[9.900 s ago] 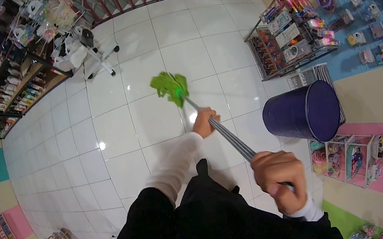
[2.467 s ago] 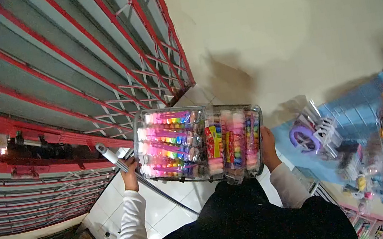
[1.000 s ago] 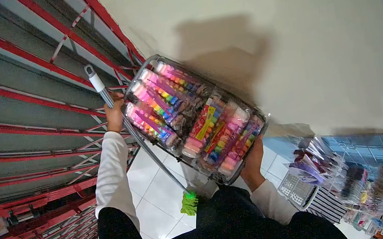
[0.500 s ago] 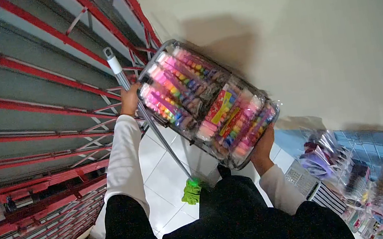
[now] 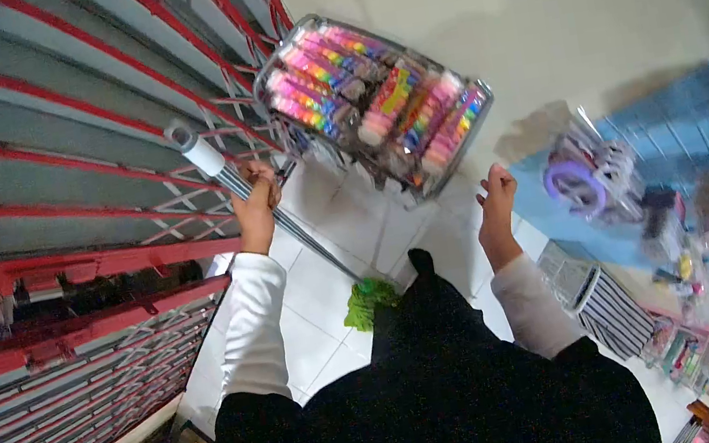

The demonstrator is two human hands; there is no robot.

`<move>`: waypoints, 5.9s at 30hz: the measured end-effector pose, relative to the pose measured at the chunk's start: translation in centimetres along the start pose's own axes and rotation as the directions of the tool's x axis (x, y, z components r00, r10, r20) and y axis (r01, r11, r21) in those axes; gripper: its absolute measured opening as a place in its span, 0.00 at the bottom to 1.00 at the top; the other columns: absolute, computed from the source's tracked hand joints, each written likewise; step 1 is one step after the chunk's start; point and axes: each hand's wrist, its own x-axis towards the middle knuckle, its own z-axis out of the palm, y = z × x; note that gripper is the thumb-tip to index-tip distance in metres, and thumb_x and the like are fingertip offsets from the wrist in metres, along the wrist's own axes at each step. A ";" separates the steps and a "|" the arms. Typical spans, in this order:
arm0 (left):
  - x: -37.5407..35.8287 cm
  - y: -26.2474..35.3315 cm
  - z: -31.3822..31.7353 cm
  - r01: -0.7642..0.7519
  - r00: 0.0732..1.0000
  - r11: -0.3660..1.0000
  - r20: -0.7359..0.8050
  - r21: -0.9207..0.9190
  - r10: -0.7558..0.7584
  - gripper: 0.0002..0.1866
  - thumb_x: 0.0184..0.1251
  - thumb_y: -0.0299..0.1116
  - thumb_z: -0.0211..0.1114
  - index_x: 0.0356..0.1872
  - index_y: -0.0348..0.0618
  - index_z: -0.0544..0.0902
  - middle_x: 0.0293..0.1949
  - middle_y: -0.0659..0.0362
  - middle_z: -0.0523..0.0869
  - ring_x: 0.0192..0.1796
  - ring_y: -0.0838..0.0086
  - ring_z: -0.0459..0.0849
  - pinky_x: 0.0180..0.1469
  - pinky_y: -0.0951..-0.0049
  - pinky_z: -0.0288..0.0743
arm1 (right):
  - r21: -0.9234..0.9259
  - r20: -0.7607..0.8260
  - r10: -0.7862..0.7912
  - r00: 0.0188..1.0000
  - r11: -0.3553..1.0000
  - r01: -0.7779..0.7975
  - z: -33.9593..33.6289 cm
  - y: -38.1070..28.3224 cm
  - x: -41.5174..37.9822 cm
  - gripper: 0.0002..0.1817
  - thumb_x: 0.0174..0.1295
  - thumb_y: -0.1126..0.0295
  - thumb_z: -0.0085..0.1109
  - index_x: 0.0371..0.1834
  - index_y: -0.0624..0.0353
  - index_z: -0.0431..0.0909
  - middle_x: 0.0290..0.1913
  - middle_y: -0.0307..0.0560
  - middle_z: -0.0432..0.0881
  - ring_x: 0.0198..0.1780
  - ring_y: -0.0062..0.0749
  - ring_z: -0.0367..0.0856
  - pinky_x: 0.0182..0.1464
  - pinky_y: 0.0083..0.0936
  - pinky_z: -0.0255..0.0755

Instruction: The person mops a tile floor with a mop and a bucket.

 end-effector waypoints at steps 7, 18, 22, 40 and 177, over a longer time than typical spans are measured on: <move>-11.6 1.8 2.7 0.058 0.987 0.997 0.151 -0.054 -0.049 0.05 0.57 0.23 0.54 0.26 0.43 0.67 0.20 0.66 0.65 0.17 0.84 0.60 0.18 0.83 0.53 | 0.055 0.372 -0.469 0.801 0.872 0.486 -3.9 -13.3 -13.2 0.14 0.61 0.69 0.52 0.49 0.55 0.66 0.49 0.41 0.67 0.52 0.27 0.67 0.48 0.26 0.67; -24.2 4.4 12.3 -0.227 0.885 0.959 0.446 0.169 0.131 0.11 0.53 0.27 0.63 0.38 0.43 0.73 0.33 0.63 0.73 0.36 0.75 0.72 0.38 0.75 0.67 | 0.462 0.861 -0.461 -0.214 0.535 0.707 -2.4 -15.8 -26.9 0.16 0.51 0.67 0.62 0.40 0.59 0.70 0.42 0.45 0.69 0.42 0.30 0.69 0.46 0.25 0.62; -29.4 2.5 12.9 -0.321 0.874 0.919 0.445 0.227 0.195 0.14 0.52 0.30 0.65 0.40 0.42 0.74 0.37 0.61 0.76 0.42 0.71 0.75 0.44 0.71 0.69 | 0.275 0.956 -0.294 -0.005 0.889 0.366 -6.9 -14.8 -30.4 0.10 0.57 0.66 0.57 0.28 0.59 0.68 0.32 0.38 0.68 0.37 0.21 0.67 0.39 0.19 0.62; -49.4 -14.1 17.2 -0.488 0.690 0.663 0.716 0.568 -0.105 0.14 0.47 0.33 0.63 0.12 0.40 0.68 0.16 0.48 0.72 0.22 0.50 0.71 0.24 0.60 0.63 | 0.329 0.920 -0.391 -0.019 0.745 0.580 -38.5 -10.9 -36.8 0.16 0.53 0.76 0.49 0.10 0.61 0.57 0.12 0.46 0.56 0.14 0.44 0.58 0.20 0.35 0.52; -44.5 -25.7 30.8 -0.535 0.434 0.754 0.889 0.382 -0.142 0.20 0.45 0.47 0.70 0.18 0.45 0.70 0.25 0.57 0.71 0.34 0.59 0.70 0.42 0.57 0.59 | 0.019 0.796 -0.437 0.418 0.709 0.705 -42.8 -10.1 -32.6 0.11 0.40 0.73 0.51 0.09 0.58 0.59 0.12 0.44 0.58 0.17 0.43 0.62 0.23 0.35 0.55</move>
